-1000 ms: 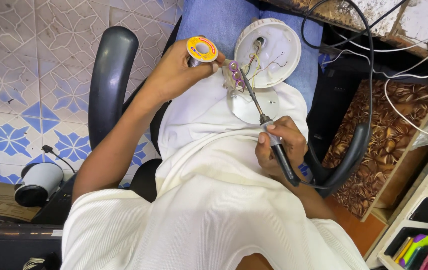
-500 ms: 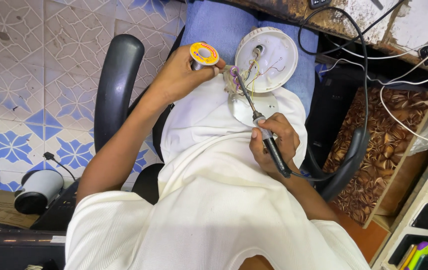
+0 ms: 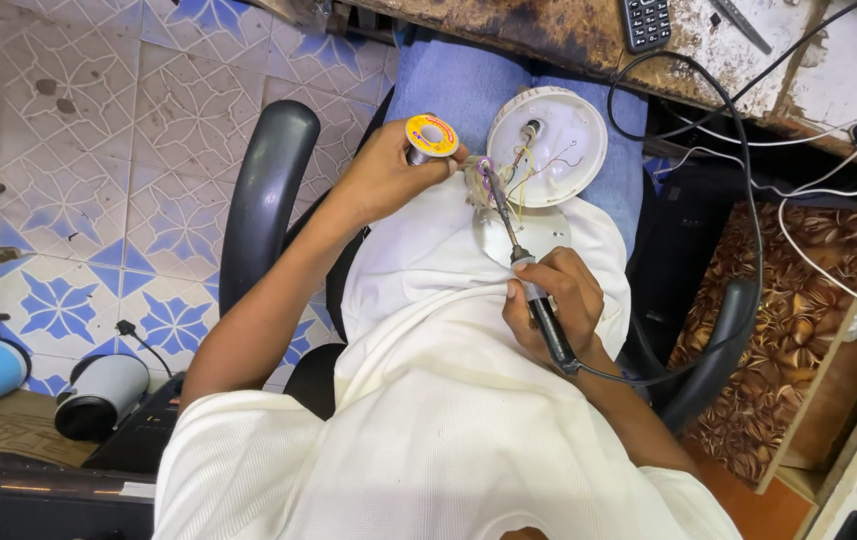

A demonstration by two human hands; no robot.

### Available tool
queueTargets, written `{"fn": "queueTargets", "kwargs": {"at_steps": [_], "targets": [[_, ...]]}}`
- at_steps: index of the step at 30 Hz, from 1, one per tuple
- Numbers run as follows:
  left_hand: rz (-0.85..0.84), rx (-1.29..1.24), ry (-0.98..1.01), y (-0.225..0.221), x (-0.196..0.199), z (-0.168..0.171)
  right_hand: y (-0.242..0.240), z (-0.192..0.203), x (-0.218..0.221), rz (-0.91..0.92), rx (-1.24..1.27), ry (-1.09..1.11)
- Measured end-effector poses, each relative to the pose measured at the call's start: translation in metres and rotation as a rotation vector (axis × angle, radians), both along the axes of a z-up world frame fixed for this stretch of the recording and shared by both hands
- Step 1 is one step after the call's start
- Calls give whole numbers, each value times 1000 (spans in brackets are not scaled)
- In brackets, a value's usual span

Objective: Soldering wires onto a circular electronic component using a soldering iron and solder wire.

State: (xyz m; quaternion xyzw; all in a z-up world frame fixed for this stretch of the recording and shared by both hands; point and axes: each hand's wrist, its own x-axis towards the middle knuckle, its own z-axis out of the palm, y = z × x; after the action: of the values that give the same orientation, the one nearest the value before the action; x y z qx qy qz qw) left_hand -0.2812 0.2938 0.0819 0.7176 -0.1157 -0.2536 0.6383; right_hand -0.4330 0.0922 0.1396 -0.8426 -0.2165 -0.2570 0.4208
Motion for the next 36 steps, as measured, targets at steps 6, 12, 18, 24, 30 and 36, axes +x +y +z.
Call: {"fn": "queueTargets", "kwargs": {"at_steps": [6, 12, 18, 24, 30, 36], "targets": [[-1, 18, -7, 0, -2, 5, 2, 4, 1, 12, -7, -14], [19, 23, -2, 0, -4, 4, 4, 8, -1, 10, -4, 12], [55, -17, -47, -3, -3, -9, 2, 9, -4, 7, 3, 57], [57, 32, -69, -6, 1, -18, 8, 13, -11, -52, -71, 154], [33, 103, 5, -8, 3, -7, 6, 11, -16, -103, -77, 158], [12, 135, -22, -7, 2, -1, -2, -2, -24, -146, -51, 119]]}}
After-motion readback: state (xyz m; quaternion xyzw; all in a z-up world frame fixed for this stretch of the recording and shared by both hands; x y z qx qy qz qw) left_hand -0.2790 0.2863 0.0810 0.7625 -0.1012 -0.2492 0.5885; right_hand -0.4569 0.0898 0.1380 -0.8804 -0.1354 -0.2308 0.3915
